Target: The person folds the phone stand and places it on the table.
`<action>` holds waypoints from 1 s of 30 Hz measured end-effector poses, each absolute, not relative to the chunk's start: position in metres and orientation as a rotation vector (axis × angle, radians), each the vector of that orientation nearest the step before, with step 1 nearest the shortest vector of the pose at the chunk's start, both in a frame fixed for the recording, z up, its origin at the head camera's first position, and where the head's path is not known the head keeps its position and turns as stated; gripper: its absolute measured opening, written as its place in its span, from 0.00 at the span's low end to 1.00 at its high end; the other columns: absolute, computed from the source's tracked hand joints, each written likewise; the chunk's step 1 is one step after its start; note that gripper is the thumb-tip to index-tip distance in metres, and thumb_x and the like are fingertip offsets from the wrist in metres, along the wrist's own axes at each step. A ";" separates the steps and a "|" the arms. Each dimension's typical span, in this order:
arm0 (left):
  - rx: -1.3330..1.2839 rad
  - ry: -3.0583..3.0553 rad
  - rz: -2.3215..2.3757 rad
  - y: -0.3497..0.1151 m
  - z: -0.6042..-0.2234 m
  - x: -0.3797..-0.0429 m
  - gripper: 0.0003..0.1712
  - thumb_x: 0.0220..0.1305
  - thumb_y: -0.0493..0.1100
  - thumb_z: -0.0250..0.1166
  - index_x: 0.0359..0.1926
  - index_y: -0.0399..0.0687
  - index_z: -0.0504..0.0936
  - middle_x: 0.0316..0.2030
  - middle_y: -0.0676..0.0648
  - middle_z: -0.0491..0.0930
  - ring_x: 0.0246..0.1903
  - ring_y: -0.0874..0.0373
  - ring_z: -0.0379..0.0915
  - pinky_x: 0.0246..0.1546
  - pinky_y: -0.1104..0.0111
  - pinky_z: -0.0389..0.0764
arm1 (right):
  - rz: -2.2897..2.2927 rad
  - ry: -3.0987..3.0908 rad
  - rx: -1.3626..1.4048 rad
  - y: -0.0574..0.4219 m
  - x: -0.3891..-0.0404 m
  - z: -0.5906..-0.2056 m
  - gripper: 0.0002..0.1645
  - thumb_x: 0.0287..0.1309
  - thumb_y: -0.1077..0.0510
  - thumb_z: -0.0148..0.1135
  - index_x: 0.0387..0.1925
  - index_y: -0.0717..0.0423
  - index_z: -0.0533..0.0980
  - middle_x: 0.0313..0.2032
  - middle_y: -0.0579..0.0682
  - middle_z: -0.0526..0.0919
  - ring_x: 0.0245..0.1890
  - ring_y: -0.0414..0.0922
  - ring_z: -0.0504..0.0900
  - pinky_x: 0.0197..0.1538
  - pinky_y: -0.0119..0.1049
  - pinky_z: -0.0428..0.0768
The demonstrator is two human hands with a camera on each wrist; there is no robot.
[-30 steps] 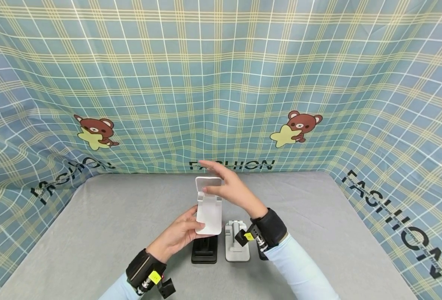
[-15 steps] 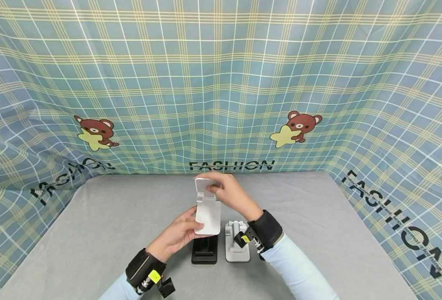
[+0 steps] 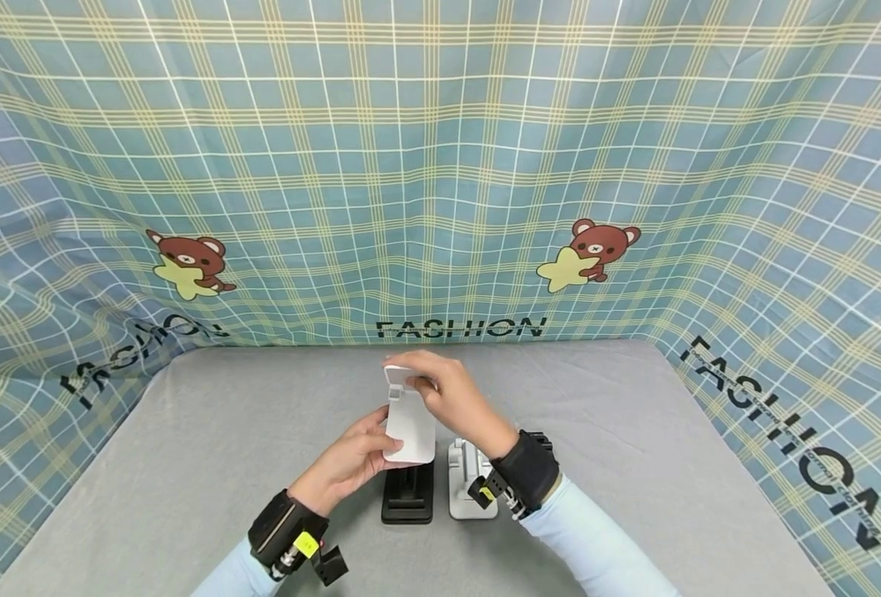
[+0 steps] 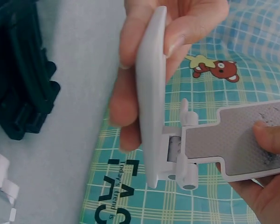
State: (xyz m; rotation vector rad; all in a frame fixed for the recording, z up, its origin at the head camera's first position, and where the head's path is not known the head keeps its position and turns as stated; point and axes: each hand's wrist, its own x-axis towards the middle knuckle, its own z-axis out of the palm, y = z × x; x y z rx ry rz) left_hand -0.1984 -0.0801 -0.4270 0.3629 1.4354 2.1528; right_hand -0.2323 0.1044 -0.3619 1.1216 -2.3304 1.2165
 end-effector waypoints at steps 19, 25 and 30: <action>0.395 1.368 2.267 -0.089 -0.409 -0.204 0.40 0.62 0.23 0.41 0.74 0.38 0.40 0.55 0.49 0.72 0.42 0.63 0.80 0.45 0.69 0.82 | 0.943 -2.227 1.391 0.097 -0.207 -0.407 0.29 0.59 0.68 0.52 0.61 0.48 0.73 0.66 0.52 0.67 0.71 0.55 0.55 0.72 0.55 0.52; 0.327 1.379 2.259 -0.090 -0.409 -0.203 0.42 0.62 0.22 0.40 0.75 0.43 0.37 0.69 0.37 0.55 0.41 0.63 0.80 0.44 0.68 0.82 | 0.957 -2.240 1.420 0.098 -0.206 -0.408 0.27 0.60 0.60 0.56 0.63 0.47 0.71 0.68 0.53 0.65 0.72 0.55 0.53 0.72 0.58 0.51; 0.326 1.360 2.259 -0.092 -0.413 -0.203 0.43 0.61 0.22 0.41 0.74 0.41 0.38 0.58 0.46 0.69 0.41 0.62 0.80 0.43 0.68 0.82 | 1.003 -2.355 1.453 0.100 -0.203 -0.398 0.27 0.60 0.61 0.56 0.62 0.48 0.72 0.68 0.52 0.65 0.72 0.54 0.52 0.69 0.61 0.54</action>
